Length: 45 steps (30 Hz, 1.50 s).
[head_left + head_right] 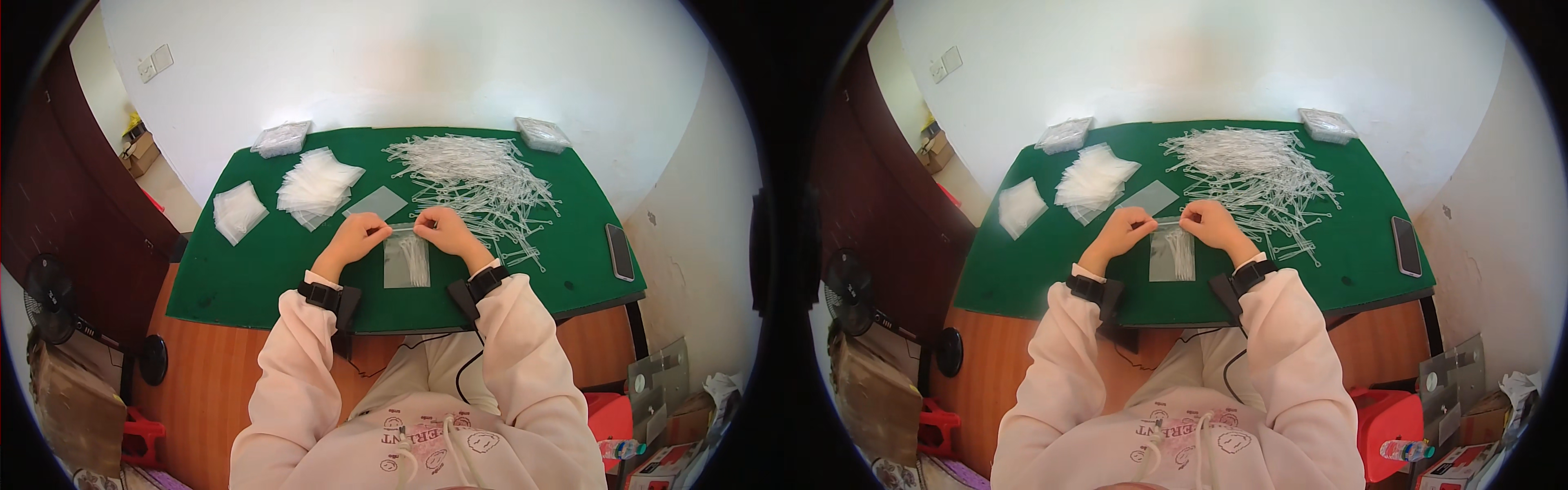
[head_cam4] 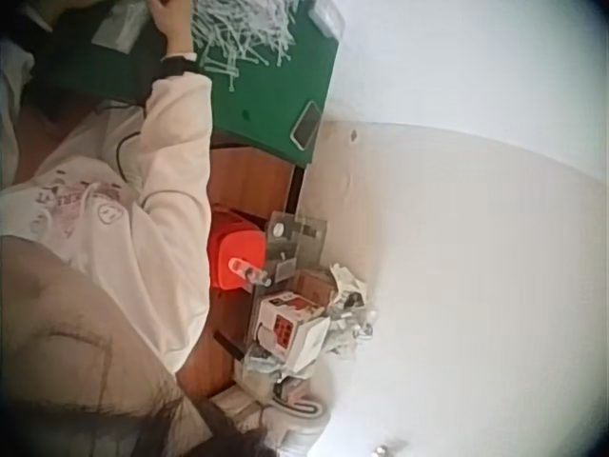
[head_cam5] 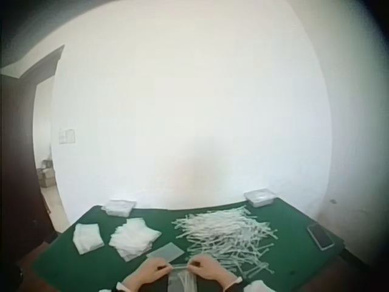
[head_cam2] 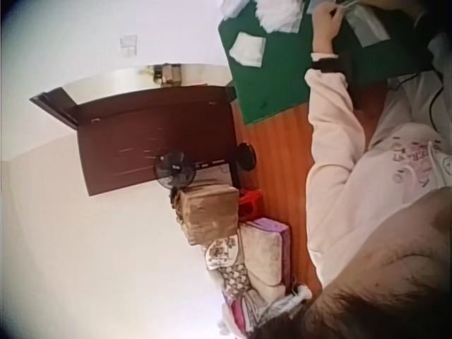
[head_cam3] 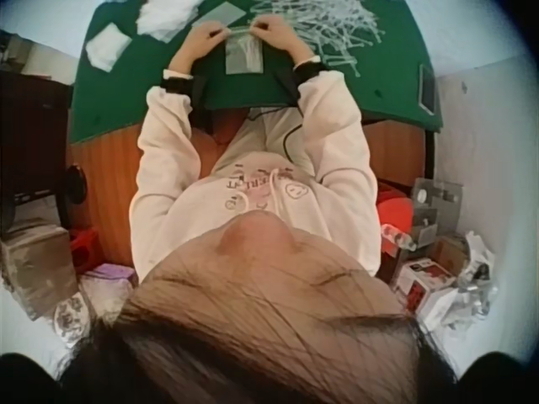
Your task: Manually placing small white plastic strips into transparent plastic bags.
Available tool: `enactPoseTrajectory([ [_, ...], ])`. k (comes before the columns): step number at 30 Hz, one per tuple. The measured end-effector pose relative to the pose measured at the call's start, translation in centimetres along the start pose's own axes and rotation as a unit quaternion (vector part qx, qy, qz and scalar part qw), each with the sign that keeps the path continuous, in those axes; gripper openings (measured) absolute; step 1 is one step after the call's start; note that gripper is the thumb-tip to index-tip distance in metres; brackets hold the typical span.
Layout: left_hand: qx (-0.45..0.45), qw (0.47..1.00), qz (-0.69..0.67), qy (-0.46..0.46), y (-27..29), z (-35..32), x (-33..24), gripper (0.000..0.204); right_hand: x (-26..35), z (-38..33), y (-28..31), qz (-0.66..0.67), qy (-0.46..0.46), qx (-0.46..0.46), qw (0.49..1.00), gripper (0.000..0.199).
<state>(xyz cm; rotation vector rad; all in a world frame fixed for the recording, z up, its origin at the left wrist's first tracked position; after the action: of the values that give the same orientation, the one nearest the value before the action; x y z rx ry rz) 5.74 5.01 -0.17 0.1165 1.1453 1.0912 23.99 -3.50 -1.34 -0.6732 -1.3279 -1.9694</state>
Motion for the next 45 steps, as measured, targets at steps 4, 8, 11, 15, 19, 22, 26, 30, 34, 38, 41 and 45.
enactPoseTrajectory([
  [4, 0.008, 0.999, -0.026, 0.03, 0.1, -0.2, 0.2, 0.015, 0.7, -0.1, -0.3, 0.013, 0.011, -0.011, 1.0, 0.01],
  [8, -0.004, 0.997, -0.061, 0.041, -0.8, -0.3, 0.0, 0.014, 1.5, -0.2, -1.5, 0.038, 0.035, 0.009, 0.999, 0.011],
  [11, 0.007, 1.0, 0.01, -0.021, -1.5, -0.1, 0.0, 0.016, 1.6, -0.3, -2.5, 0.023, 0.06, 0.011, 0.998, 0.011],
  [15, 0.017, 1.0, -0.008, -0.018, -1.6, -0.2, 0.2, 0.017, 1.4, -0.1, -2.2, 0.007, 0.058, 0.023, 0.998, 0.012],
  [19, 0.064, 0.995, -0.036, 0.064, -0.8, -0.4, 0.5, 0.018, 0.7, -0.1, -1.4, 0.012, 0.016, 0.033, 0.999, 0.013],
  [22, 0.076, 0.994, -0.03, 0.067, -0.6, -0.4, 0.3, 0.019, 0.3, -0.1, -1.0, 0.01, -0.004, 0.041, 0.999, 0.014],
  [26, 0.076, 0.996, -0.003, 0.054, -0.3, -0.4, 0.2, 0.019, 0.1, -0.1, -0.7, 0.001, -0.018, 0.056, 0.998, 0.015],
  [30, 0.05, 0.997, -0.011, 0.05, 0.0, -0.5, 0.4, 0.017, 0.0, -0.1, -0.6, 0.0, -0.03, 0.048, 0.998, 0.016],
  [34, 0.029, 0.992, -0.088, 0.09, -0.6, -0.4, 1.2, 0.016, -0.7, 0.1, -0.7, 0.016, -0.032, 0.02, 0.999, 0.015],
  [38, -0.006, 0.975, -0.175, 0.138, -0.5, -0.4, 1.6, 0.015, -0.5, 0.2, -0.8, 0.136, -0.056, 0.002, 0.989, 0.011],
  [41, -0.033, 0.961, -0.232, 0.144, -0.2, -0.2, 1.6, 0.014, -0.2, 0.3, -0.9, 0.265, -0.089, -0.007, 0.96, 0.009],
  [45, -0.048, 0.926, -0.346, 0.144, 0.0, -0.2, 0.9, 0.018, -0.2, 0.2, -0.8, 0.377, -0.132, -0.062, 0.915, 0.003],
])
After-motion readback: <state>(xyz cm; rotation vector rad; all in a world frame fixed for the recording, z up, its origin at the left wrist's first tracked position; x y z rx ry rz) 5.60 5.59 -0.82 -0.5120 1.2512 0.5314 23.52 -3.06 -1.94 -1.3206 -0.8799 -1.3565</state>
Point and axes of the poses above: each hand's wrist, its own z-axis towards the middle knuckle, its own y-axis out of the back of the hand, x = y × z, the point moved 3 cm from there along z, towards the middle knuckle, and after that the axes turned 4 degrees about -z, right-handed, at the moved point
